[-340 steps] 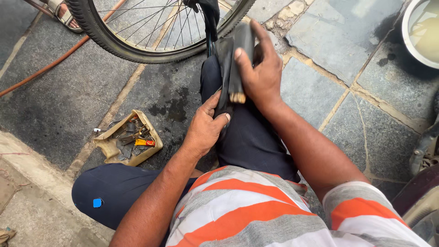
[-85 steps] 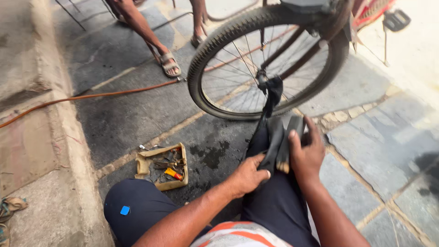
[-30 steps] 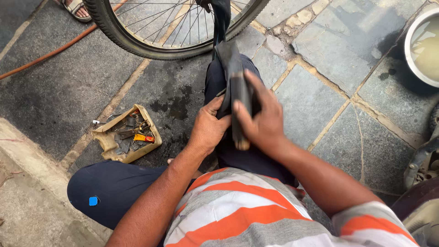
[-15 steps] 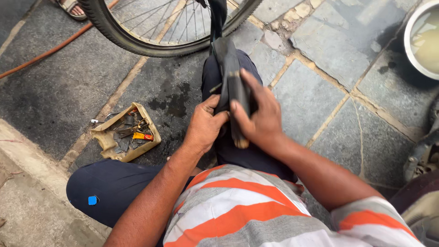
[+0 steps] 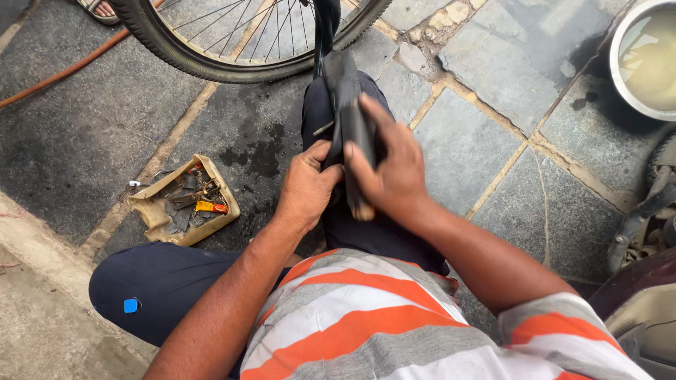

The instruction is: The person cuts a small piece of rubber using scissors, then scrapes the surface of a bicycle inner tube with a rasp. They apply glue to the tube and place a patch over the treated area, pressing it down firmly.

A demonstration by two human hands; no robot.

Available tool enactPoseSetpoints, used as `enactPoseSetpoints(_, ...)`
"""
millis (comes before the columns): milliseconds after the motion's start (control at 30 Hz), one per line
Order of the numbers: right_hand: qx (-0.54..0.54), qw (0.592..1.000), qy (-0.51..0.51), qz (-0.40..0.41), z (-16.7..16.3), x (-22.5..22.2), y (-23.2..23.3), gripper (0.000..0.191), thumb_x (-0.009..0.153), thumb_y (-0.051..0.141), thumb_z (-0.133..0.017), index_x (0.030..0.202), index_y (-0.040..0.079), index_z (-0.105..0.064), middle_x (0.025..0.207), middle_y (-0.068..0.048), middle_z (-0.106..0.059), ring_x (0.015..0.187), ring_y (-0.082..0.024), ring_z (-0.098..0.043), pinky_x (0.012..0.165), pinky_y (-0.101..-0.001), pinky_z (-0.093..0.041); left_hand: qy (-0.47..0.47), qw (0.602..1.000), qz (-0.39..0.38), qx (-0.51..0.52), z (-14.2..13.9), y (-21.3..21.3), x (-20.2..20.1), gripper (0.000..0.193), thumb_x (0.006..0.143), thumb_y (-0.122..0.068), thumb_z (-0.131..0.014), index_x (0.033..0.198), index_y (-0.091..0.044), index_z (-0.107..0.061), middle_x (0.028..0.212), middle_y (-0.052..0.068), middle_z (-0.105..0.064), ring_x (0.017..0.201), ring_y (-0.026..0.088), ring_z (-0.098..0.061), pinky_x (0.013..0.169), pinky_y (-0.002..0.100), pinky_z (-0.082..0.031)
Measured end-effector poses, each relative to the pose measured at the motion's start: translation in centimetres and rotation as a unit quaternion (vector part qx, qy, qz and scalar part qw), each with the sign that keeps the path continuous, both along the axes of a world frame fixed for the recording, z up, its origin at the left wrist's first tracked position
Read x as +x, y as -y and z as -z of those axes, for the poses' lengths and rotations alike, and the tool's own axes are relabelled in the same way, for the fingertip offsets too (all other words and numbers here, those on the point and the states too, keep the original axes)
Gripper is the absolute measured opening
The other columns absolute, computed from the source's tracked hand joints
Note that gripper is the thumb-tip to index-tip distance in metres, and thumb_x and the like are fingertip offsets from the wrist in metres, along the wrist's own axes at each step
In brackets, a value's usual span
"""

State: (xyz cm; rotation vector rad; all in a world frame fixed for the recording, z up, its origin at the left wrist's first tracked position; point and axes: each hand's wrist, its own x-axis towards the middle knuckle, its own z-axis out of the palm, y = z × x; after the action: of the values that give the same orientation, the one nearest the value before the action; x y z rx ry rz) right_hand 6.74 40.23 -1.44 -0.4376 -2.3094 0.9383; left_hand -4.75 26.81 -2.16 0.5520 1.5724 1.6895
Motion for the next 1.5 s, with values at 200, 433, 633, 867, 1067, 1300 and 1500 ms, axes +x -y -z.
enactPoseSetpoints(200,-0.052,0.977,-0.129,0.161,-4.0,-6.6,-6.4,0.059,0.108,0.024,-0.071,0.159,0.008,-0.046,0.143,-0.018,-0.068,0.116,-0.027,-0.078,0.101,-0.0377,-0.066,0.048,0.998,-0.024,-0.019,-1.5,-0.5,0.8,0.033,0.085,0.008,-0.06,0.116,-0.001,-0.07,0.107,0.002,-0.074,0.096,0.01,-0.068,0.089,0.025,-0.056)
enactPoseSetpoints(433,0.039,0.998,-0.037,-0.035,0.3,1.7,0.9,0.068,0.094,0.019,-0.075,0.154,0.009,-0.045,0.138,-0.025,-0.065,0.118,-0.034,-0.067,0.104,-0.0432,-0.052,0.033,0.999,-0.002,0.005,-0.9,-0.4,0.3,0.044,0.087,0.01,-0.059,0.13,0.002,-0.068,0.12,0.003,-0.072,0.109,0.011,-0.067,0.098,0.026,-0.053)
enactPoseSetpoints(633,-0.059,0.989,-0.098,0.097,-1.1,-7.3,-6.1,0.055,0.106,0.028,-0.067,0.155,0.009,-0.048,0.13,-0.015,-0.073,0.099,-0.021,-0.077,0.088,-0.0362,-0.064,0.039,0.999,-0.004,-0.015,-1.5,-0.8,0.4,0.054,0.083,0.012,-0.058,0.136,-0.001,-0.064,0.124,0.004,-0.071,0.112,0.011,-0.065,0.101,0.026,-0.05)
enactPoseSetpoints(867,0.051,0.998,-0.027,-0.004,-3.5,0.6,0.9,0.065,0.095,0.02,-0.072,0.153,0.004,-0.047,0.135,-0.021,-0.066,0.113,-0.032,-0.069,0.104,-0.0424,-0.053,0.076,0.997,0.006,0.005,-1.2,-0.1,-0.2,0.066,0.082,0.013,-0.055,0.146,-0.002,-0.055,0.136,0.004,-0.067,0.123,0.011,-0.062,0.108,0.025,-0.048)
enactPoseSetpoints(1067,-0.086,0.992,-0.066,0.066,0.3,-6.8,-5.5,0.057,0.103,0.023,-0.07,0.154,0.006,-0.05,0.125,-0.016,-0.074,0.091,-0.019,-0.073,0.083,-0.0343,-0.061,0.059,0.998,0.02,-0.006,-1.4,-0.8,-0.1,0.069,0.082,0.013,-0.056,0.149,-0.003,-0.052,0.138,0.005,-0.065,0.123,0.013,-0.061,0.108,0.028,-0.046)
enactPoseSetpoints(1300,-0.019,0.998,-0.029,0.055,-4.4,-1.0,-1.0,0.059,0.105,0.023,-0.066,0.156,0.005,-0.044,0.128,-0.019,-0.07,0.1,-0.024,-0.074,0.089,-0.0374,-0.061,0.072,0.997,0.039,-0.004,-1.7,-0.2,-0.7,0.07,0.082,0.013,-0.053,0.15,-0.001,-0.05,0.14,0.009,-0.064,0.128,0.015,-0.06,0.111,0.029,-0.046)
enactPoseSetpoints(1500,-0.122,0.992,-0.04,0.018,-0.4,-5.1,-4.1,0.059,0.103,0.027,-0.066,0.154,0.005,-0.045,0.126,-0.021,-0.071,0.099,-0.028,-0.077,0.089,-0.0379,-0.063,0.006,0.996,0.081,-0.02,-1.5,-0.1,-0.9,0.071,0.082,0.011,-0.055,0.151,0.0,-0.048,0.144,0.008,-0.062,0.133,0.013,-0.057,0.115,0.028,-0.042)
